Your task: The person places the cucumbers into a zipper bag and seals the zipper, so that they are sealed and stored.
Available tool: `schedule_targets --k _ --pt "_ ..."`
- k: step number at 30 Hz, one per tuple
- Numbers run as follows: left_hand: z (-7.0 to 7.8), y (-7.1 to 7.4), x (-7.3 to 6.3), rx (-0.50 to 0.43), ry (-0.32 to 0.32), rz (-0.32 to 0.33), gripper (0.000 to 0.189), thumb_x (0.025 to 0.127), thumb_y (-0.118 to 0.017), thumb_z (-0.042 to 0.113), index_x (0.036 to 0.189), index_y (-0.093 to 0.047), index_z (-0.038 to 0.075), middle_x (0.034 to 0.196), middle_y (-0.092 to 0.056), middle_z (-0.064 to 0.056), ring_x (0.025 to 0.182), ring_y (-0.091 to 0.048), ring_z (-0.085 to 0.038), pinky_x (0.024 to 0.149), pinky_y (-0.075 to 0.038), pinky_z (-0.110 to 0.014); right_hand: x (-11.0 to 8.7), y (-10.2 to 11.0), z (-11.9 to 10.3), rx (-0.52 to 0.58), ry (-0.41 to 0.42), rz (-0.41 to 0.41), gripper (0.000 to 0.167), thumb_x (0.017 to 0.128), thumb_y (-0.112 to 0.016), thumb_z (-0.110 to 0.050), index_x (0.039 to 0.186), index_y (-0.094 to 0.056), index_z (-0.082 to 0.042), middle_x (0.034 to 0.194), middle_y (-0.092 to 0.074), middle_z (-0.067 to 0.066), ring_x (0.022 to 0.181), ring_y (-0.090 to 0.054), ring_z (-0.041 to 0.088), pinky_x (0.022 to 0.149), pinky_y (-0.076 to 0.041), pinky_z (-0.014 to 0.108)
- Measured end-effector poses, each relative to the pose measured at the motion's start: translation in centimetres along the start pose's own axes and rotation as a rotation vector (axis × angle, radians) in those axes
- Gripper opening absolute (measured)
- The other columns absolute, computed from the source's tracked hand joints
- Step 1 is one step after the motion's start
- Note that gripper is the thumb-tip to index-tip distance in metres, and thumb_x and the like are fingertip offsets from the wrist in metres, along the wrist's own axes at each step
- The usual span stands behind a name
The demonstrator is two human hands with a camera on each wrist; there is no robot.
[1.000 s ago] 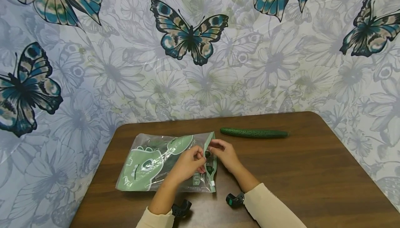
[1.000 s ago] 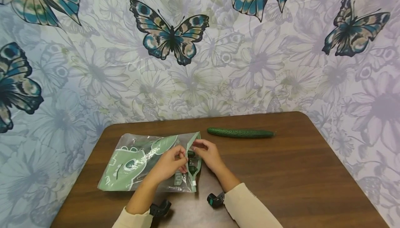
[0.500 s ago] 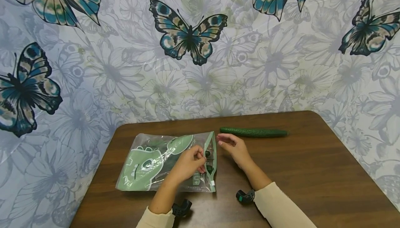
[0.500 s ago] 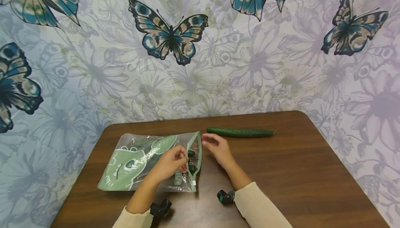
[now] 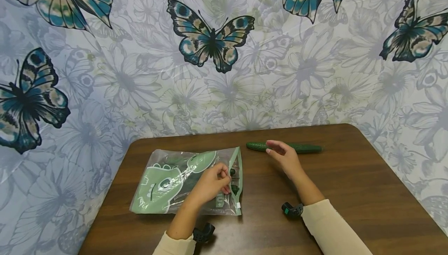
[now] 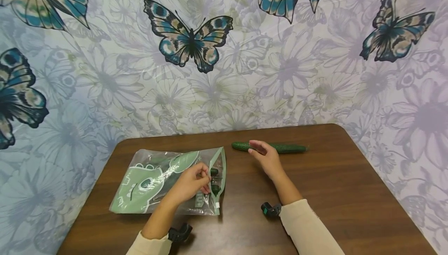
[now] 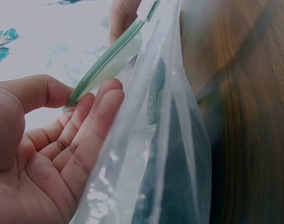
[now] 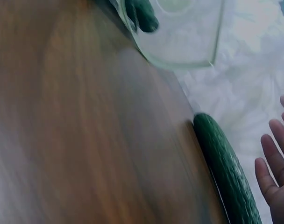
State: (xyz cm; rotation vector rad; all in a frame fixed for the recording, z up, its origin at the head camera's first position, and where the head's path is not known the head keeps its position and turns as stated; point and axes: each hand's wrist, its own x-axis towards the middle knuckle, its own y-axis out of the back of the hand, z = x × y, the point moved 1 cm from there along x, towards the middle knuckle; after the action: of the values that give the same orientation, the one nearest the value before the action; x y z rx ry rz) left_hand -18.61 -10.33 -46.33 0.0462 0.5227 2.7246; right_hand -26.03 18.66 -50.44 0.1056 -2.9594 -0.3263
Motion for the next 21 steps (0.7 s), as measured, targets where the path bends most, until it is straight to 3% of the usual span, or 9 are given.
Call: schedule_targets --k 3,8,13,21 --pt "-0.1 0.0 0.0 -0.001 -0.002 0.002 0.006 0.095 -0.057 0.003 0.095 -0.052 0.001 0.08 -0.059 -0.01 0.062 -0.07 -0.021 0.057 -0.064 -0.034 0.2 1.4 0.5 -0.022 -0.025 0.021 0.046 0.097 -0.069 -0.033 0.135 -0.061 -0.009 0.143 -0.06 0.011 0.138 -0.051 0.028 0.115 -0.047 0.032" --pt "-0.1 0.0 0.0 -0.001 0.004 0.0 0.006 0.095 -0.058 0.004 0.095 -0.052 0.001 0.08 -0.058 -0.009 0.062 -0.07 -0.021 0.058 -0.063 -0.034 0.4 3.5 1.2 -0.083 -0.058 0.049 0.048 0.098 -0.067 -0.032 0.138 -0.058 -0.008 0.147 -0.056 0.012 0.142 -0.047 0.032 0.119 -0.041 0.049" --pt "0.0 0.0 0.0 -0.007 0.008 0.003 0.007 0.095 -0.059 0.004 0.096 -0.053 0.001 0.08 -0.058 -0.009 0.062 -0.071 -0.021 0.058 -0.064 -0.034 0.2 5.6 1.7 -0.099 -0.102 0.075 0.056 0.097 -0.067 -0.038 0.143 -0.053 -0.009 0.153 -0.049 0.012 0.148 -0.038 0.035 0.119 -0.038 0.058" --pt "-0.1 0.1 0.0 -0.008 0.014 0.003 0.007 0.095 -0.058 0.005 0.096 -0.052 0.002 0.082 -0.057 -0.009 0.063 -0.071 -0.022 0.058 -0.064 -0.034 0.3 8.7 2.2 -0.136 -0.124 0.105 0.06 0.098 -0.065 -0.039 0.146 -0.049 -0.006 0.156 -0.045 0.016 0.15 -0.034 0.037 0.121 -0.034 0.059"
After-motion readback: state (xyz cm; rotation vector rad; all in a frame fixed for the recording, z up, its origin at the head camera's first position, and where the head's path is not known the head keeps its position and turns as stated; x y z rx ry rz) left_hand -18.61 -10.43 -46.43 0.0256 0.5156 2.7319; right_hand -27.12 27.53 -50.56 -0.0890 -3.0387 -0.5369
